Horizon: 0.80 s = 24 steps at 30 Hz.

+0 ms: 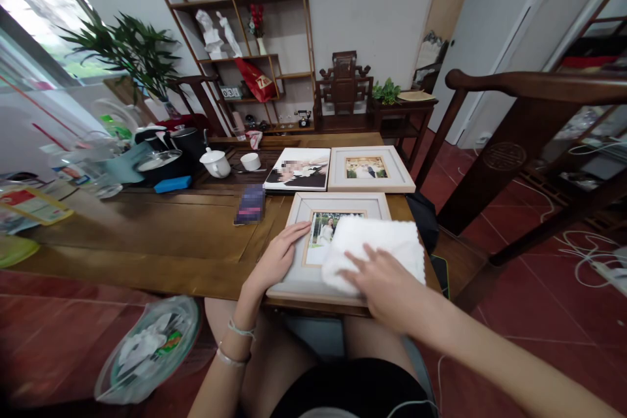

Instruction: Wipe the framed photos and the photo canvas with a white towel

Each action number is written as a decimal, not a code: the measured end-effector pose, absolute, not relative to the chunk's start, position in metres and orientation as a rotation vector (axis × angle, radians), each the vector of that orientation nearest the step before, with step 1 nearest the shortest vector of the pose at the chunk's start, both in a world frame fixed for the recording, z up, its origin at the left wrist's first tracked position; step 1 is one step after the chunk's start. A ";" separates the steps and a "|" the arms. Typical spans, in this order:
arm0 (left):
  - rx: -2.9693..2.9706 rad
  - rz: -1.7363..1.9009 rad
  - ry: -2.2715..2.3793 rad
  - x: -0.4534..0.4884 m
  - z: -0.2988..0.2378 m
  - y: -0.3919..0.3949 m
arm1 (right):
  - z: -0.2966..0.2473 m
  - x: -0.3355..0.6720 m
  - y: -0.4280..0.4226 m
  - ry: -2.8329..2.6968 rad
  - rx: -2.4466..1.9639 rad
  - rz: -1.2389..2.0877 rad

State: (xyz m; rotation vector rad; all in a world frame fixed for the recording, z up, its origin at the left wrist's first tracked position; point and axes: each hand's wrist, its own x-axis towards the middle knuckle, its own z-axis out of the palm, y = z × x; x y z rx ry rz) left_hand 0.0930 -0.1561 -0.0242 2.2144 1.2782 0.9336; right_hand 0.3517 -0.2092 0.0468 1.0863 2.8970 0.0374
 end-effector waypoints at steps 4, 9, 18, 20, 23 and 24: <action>2.220 0.954 1.259 0.093 -0.025 -0.156 | 0.053 0.362 -0.246 3.038 1.029 -0.125; 2.210 0.935 1.266 0.092 -0.026 -0.156 | 0.061 0.392 -0.195 3.053 1.463 0.095; 2.213 0.916 1.276 0.092 -0.026 -0.156 | 0.054 0.410 -0.123 2.865 1.450 0.828; 2.212 0.911 1.281 0.092 -0.025 -0.156 | 0.039 0.404 -0.124 2.834 1.365 0.661; 2.210 0.910 1.285 0.092 -0.024 -0.157 | 0.029 0.389 -0.136 2.801 1.384 0.504; 2.209 0.911 1.287 0.092 -0.023 -0.157 | 0.029 0.384 -0.145 2.795 1.390 0.476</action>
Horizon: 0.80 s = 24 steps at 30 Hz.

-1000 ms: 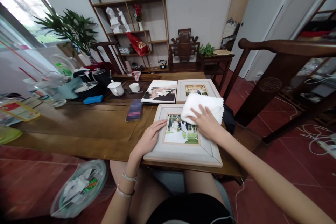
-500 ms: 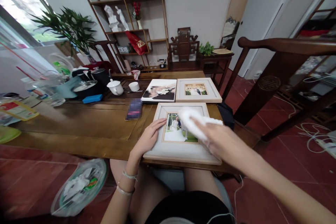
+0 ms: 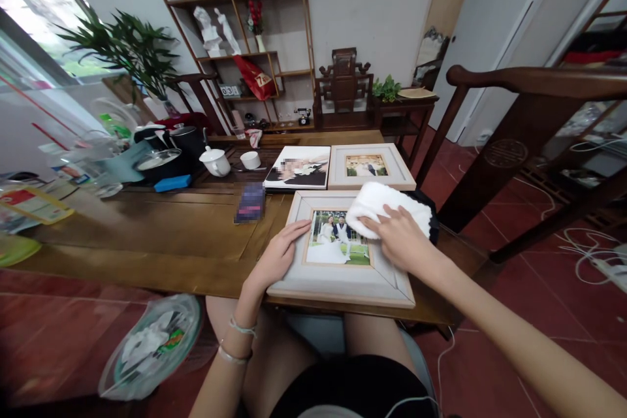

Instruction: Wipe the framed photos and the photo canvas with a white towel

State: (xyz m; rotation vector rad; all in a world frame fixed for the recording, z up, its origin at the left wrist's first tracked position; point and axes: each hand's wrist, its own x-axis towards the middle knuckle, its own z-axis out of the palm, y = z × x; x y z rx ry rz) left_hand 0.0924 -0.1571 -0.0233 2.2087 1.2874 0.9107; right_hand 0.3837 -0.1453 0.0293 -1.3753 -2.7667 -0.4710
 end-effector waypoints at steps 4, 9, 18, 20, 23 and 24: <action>2.211 0.913 1.290 0.093 -0.024 -0.157 | 0.034 0.363 -0.200 -2.851 -1.310 -0.396; 2.221 0.910 1.274 0.092 -0.026 -0.155 | 0.038 0.351 -0.243 -2.872 -1.209 -0.177; 2.225 0.927 1.251 0.091 -0.025 -0.157 | 0.021 0.369 -0.129 -2.604 -1.478 -0.336; 2.224 0.922 1.254 0.091 -0.024 -0.157 | 0.019 0.369 -0.113 -2.596 -1.464 -0.407; 2.217 0.926 1.263 0.092 -0.024 -0.157 | 0.021 0.363 -0.119 -2.704 -1.387 -0.403; 2.215 0.931 1.265 0.092 -0.023 -0.156 | 0.022 0.360 -0.130 -2.749 -1.366 -0.375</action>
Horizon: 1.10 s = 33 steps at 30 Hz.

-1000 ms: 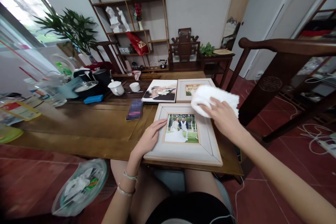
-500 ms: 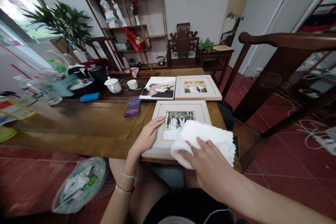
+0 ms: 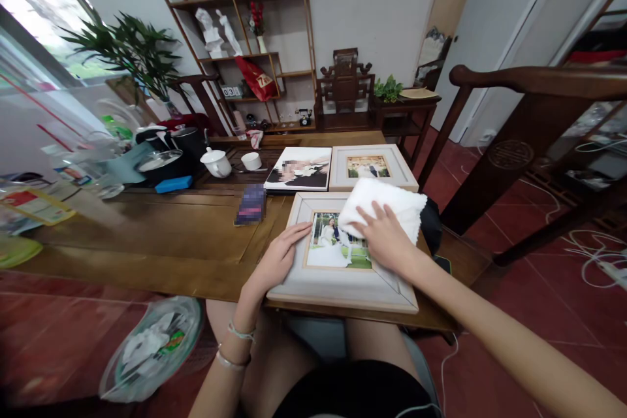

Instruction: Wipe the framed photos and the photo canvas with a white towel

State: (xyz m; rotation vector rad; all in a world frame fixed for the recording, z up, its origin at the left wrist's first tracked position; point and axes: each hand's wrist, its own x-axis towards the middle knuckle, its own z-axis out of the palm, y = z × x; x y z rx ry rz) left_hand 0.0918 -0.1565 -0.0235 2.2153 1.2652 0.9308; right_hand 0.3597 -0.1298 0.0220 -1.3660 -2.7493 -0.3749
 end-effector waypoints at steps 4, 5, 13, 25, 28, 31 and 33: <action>2.208 0.942 1.276 0.093 -0.023 -0.156 | 0.032 0.350 -0.195 -2.910 -1.263 -0.186; 2.204 0.942 1.282 0.094 -0.023 -0.156 | 0.034 0.349 -0.211 -2.929 -1.221 -0.131; 2.217 0.923 1.275 0.093 -0.023 -0.157 | 0.032 0.355 -0.218 -2.865 -1.199 0.007; 2.219 0.914 1.277 0.091 -0.026 -0.157 | 0.025 0.350 -0.120 -2.804 -1.291 -0.310; 2.211 0.928 1.275 0.092 -0.026 -0.157 | 0.032 0.347 -0.167 -2.905 -1.199 -0.183; 2.202 0.928 1.281 0.093 -0.025 -0.157 | 0.048 0.348 -0.222 -2.914 -1.127 -0.094; 2.196 0.917 1.289 0.093 -0.023 -0.157 | 0.056 0.347 -0.249 -2.898 -1.091 -0.047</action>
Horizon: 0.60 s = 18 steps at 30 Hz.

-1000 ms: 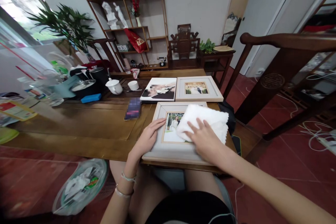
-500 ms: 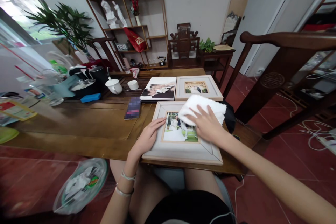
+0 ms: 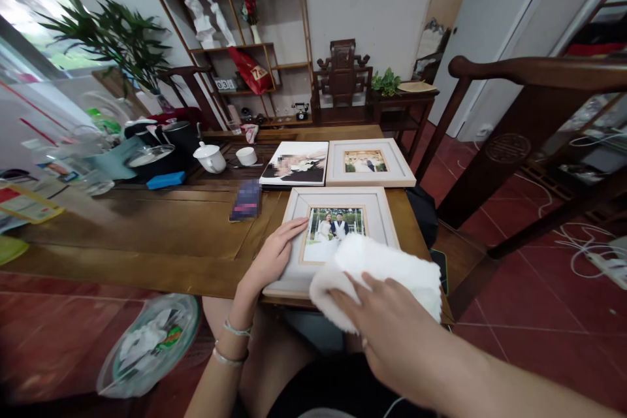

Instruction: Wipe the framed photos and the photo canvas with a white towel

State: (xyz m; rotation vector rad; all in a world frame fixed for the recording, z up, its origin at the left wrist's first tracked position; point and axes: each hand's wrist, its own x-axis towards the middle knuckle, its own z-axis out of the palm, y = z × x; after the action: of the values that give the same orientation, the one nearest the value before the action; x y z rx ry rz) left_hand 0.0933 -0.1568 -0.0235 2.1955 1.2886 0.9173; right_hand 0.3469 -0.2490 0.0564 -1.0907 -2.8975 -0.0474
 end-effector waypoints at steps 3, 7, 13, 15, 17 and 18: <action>2.189 0.895 1.302 0.093 -0.022 -0.157 | 0.056 0.343 -0.259 -2.884 -1.063 0.003; 2.213 0.891 1.284 0.092 -0.023 -0.158 | 0.036 0.344 -0.215 -2.855 -1.146 -0.069; 2.217 0.911 1.272 0.090 -0.025 -0.157 | 0.017 0.359 -0.112 -2.616 -1.430 -0.466; 2.210 0.901 1.286 0.090 -0.025 -0.157 | 0.018 0.357 -0.095 -2.589 -1.491 -0.518; 2.205 0.891 1.297 0.090 -0.025 -0.158 | 0.020 0.352 -0.095 -2.649 -1.480 -0.514; 2.203 0.889 1.301 0.091 -0.026 -0.158 | 0.021 0.348 -0.101 -2.704 -1.449 -0.493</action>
State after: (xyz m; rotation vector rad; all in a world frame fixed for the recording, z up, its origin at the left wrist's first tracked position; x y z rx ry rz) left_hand 0.0907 -0.1576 -0.0255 2.2034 1.3005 0.8891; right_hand 0.3484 -0.1014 0.0211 -1.4492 -2.7041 -0.4925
